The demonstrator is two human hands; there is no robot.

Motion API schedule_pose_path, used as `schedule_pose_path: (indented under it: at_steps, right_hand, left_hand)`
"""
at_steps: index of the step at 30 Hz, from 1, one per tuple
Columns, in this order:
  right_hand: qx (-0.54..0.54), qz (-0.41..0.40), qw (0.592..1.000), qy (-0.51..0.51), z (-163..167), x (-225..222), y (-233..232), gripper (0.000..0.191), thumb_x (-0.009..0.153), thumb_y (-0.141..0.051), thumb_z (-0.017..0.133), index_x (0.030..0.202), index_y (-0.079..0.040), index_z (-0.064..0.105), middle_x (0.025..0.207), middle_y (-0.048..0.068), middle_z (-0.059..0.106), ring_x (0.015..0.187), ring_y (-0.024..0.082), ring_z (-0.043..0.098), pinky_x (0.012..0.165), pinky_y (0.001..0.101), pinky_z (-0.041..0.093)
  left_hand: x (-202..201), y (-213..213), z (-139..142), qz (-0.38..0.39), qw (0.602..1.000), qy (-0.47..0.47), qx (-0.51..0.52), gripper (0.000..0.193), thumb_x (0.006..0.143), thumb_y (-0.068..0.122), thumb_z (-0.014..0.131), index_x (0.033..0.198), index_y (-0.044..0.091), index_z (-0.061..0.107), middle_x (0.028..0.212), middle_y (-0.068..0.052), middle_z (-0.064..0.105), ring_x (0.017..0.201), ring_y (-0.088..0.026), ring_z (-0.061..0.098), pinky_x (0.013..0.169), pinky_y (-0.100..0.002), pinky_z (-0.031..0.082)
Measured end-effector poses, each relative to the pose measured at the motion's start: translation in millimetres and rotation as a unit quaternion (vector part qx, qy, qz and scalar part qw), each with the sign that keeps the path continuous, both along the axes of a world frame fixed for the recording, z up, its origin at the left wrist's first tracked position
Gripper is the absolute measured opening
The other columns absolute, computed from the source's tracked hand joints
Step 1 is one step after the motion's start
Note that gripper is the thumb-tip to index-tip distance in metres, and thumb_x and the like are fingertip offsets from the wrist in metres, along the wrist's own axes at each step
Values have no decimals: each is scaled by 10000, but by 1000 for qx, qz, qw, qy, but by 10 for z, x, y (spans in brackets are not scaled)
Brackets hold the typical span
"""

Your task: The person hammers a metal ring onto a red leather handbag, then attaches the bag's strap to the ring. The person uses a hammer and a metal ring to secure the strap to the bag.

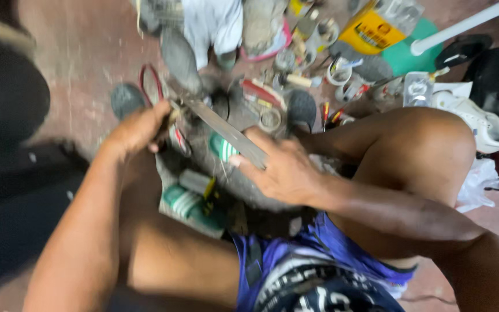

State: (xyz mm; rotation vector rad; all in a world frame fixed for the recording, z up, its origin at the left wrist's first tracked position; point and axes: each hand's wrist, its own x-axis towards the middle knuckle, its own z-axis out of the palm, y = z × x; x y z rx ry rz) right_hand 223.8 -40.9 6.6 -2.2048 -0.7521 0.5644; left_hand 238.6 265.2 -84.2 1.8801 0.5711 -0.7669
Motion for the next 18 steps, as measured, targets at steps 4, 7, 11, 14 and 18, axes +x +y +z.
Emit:
schedule_pose_path:
  at_steps: [4, 7, 11, 14, 18]
  right_hand:
    - [4, 29, 999, -41, 29, 37, 7, 338, 984, -256, 670, 1135, -23, 477, 679, 202, 644, 642, 444, 649, 535, 523, 465]
    - [-10, -3, 999, -34, 36, 27, 5, 354, 968, -290, 683, 1130, -37, 498, 620, 196, 638, 577, 422, 654, 520, 515, 464]
    - [85, 26, 995, -40, 23, -32, -8, 311, 990, -284, 678, 1084, -47, 501, 707, 186, 659, 656, 408, 682, 514, 467, 499]
    - [-63, 17, 997, 47, 13, -38, 10, 350, 981, -317, 664, 1123, -48, 492, 574, 202, 609, 545, 404, 642, 504, 517, 454]
    - [52, -2, 997, -48, 66, -47, 46, 341, 965, -282, 677, 1147, -54, 500, 660, 172, 632, 592, 384, 668, 520, 485, 489]
  left_hand:
    - [2, 28, -40, 8, 1000, 1, -5, 512, 954, 540, 459, 837, 84, 661, 674, -37, 589, 563, -169, 549, 511, -348, 476]
    - [-21, 44, -58, 20, 999, 6, -28, 553, 994, 551, 440, 829, 59, 633, 655, -57, 553, 534, -187, 511, 511, -358, 445]
    - [-34, 33, -47, -18, 1000, -9, 0, 556, 986, 548, 422, 818, 65, 640, 651, -49, 580, 539, -172, 540, 522, -362, 471]
    - [12, 22, -55, 6, 1000, -4, 0, 531, 974, 548, 441, 836, 83, 658, 649, -50, 571, 533, -176, 527, 517, -368, 472]
    - [26, 9, -47, -9, 1000, -2, -5, 559, 979, 540, 474, 816, 32, 642, 648, -69, 560, 530, -187, 518, 506, -367, 462]
